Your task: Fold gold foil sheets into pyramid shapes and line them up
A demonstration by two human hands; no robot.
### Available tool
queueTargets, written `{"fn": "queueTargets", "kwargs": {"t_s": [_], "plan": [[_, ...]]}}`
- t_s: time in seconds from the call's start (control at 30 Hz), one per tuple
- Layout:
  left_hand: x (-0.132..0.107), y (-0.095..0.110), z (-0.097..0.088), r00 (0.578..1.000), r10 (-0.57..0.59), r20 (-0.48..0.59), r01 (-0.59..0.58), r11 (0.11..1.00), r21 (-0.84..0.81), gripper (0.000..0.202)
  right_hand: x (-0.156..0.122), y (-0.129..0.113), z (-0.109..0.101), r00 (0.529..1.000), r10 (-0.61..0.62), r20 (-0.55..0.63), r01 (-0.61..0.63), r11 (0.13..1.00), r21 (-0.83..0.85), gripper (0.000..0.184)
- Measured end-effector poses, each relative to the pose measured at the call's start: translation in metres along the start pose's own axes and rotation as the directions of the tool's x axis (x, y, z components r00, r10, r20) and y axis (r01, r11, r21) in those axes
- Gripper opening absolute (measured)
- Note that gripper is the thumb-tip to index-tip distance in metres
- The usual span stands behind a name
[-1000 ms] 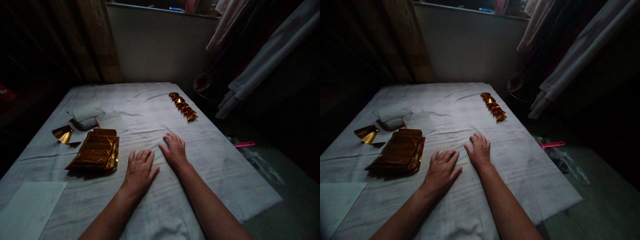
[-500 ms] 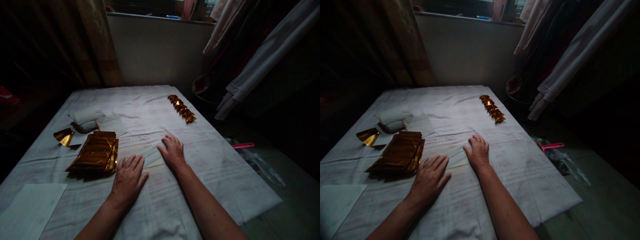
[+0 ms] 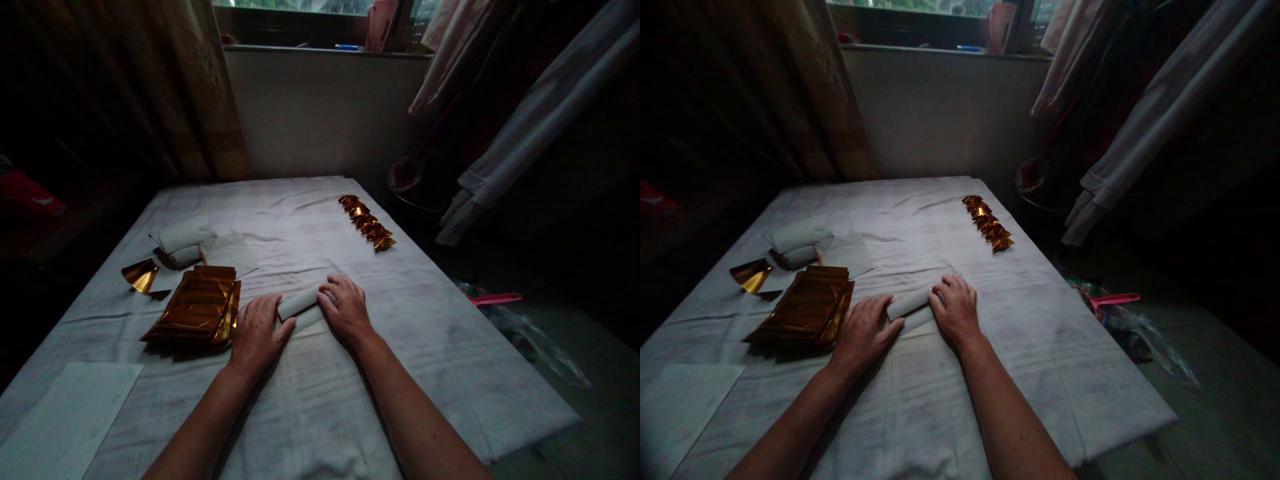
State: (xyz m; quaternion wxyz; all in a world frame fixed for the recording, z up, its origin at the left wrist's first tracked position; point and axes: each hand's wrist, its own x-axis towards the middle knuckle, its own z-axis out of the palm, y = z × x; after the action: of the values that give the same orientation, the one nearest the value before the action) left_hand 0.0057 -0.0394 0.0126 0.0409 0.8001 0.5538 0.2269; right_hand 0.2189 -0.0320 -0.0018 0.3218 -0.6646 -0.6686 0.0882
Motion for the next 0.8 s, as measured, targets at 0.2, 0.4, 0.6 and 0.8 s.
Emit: {"fn": "queueTargets", "kwargs": {"t_s": [0.2,0.4,0.6,0.8], "plan": [[0.0023,0.0010,0.0016,1.000,-0.021,-0.009,0.020,0.996,-0.082,0.018,-0.0007,0.0044,-0.0009,0.998,-0.069,0.015,0.067,0.995,0.067,0.019],[0.0038,-0.0004,0.0024,0.998,-0.060,-0.032,0.054,0.984,-0.169,0.012,-0.0004,0.0086,-0.0003,0.990,-0.135,0.026,0.132,0.985,0.110,0.031],[0.0065,-0.0022,0.0001,0.977,-0.211,0.028,0.207,0.917,-0.340,0.034,0.0016,0.0091,0.0000,0.988,-0.154,-0.020,0.155,0.972,0.176,0.037],[0.0024,-0.0065,0.0090,0.979,-0.204,-0.012,0.192,0.937,-0.292,0.066,0.0021,0.0018,-0.0021,0.990,-0.135,0.048,0.119,0.961,0.250,0.031]]}}
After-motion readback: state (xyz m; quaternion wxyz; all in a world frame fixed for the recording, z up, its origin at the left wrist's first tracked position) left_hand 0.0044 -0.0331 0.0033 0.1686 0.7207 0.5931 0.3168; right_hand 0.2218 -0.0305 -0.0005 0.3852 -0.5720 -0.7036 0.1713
